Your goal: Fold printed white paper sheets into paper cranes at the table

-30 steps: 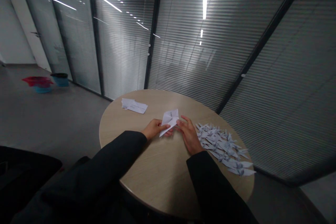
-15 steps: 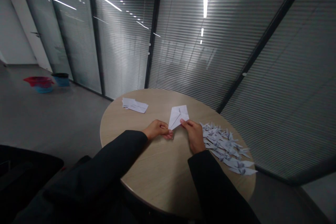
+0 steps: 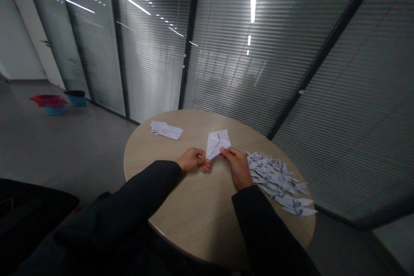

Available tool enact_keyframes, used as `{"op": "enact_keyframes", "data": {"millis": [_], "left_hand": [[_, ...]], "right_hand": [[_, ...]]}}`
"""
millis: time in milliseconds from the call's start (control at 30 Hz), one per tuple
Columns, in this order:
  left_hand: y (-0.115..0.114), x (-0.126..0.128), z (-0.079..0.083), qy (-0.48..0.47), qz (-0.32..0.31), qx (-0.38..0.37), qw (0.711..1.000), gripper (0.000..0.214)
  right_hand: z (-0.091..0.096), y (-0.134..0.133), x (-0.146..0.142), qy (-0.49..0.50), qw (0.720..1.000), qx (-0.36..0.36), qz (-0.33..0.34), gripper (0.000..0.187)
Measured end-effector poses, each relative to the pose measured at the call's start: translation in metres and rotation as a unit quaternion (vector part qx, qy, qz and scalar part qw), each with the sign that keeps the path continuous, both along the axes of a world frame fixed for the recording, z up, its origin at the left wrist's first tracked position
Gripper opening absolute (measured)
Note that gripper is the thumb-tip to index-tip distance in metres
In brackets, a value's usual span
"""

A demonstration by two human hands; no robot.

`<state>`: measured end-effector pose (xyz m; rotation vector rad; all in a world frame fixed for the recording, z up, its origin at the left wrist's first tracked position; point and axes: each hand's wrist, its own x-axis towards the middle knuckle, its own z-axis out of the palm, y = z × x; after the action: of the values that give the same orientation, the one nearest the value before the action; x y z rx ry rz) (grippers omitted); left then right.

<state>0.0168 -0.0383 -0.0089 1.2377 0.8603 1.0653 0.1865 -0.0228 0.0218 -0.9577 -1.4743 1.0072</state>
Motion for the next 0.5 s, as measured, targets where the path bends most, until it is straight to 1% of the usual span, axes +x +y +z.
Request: {"op": "enact_keyframes", "data": {"millis": [67, 133, 200, 367, 500], "left_hand": [[0.0, 0.001, 0.001, -0.004, 0.006, -0.001, 1.0, 0.035], [0.0, 0.001, 0.003, -0.007, 0.009, -0.002, 1.0, 0.034], [-0.001, 0.002, 0.004, -0.009, 0.007, 0.0, 1.0, 0.034], [-0.001, 0.003, 0.004, -0.013, 0.006, -0.002, 1.0, 0.035], [-0.003, 0.003, 0.006, -0.01, -0.003, -0.006, 1.0, 0.037]], "right_hand": [[0.0, -0.002, -0.002, -0.007, 0.999, -0.017, 0.03, 0.03], [-0.002, -0.004, -0.004, -0.034, 0.997, -0.031, 0.061, 0.028], [-0.005, -0.004, -0.006, -0.067, 0.994, -0.031, 0.075, 0.026], [-0.011, 0.001, -0.007, -0.091, 0.996, -0.002, 0.021, 0.025], [-0.007, 0.002, -0.004, -0.064, 0.998, 0.014, -0.021, 0.026]]}}
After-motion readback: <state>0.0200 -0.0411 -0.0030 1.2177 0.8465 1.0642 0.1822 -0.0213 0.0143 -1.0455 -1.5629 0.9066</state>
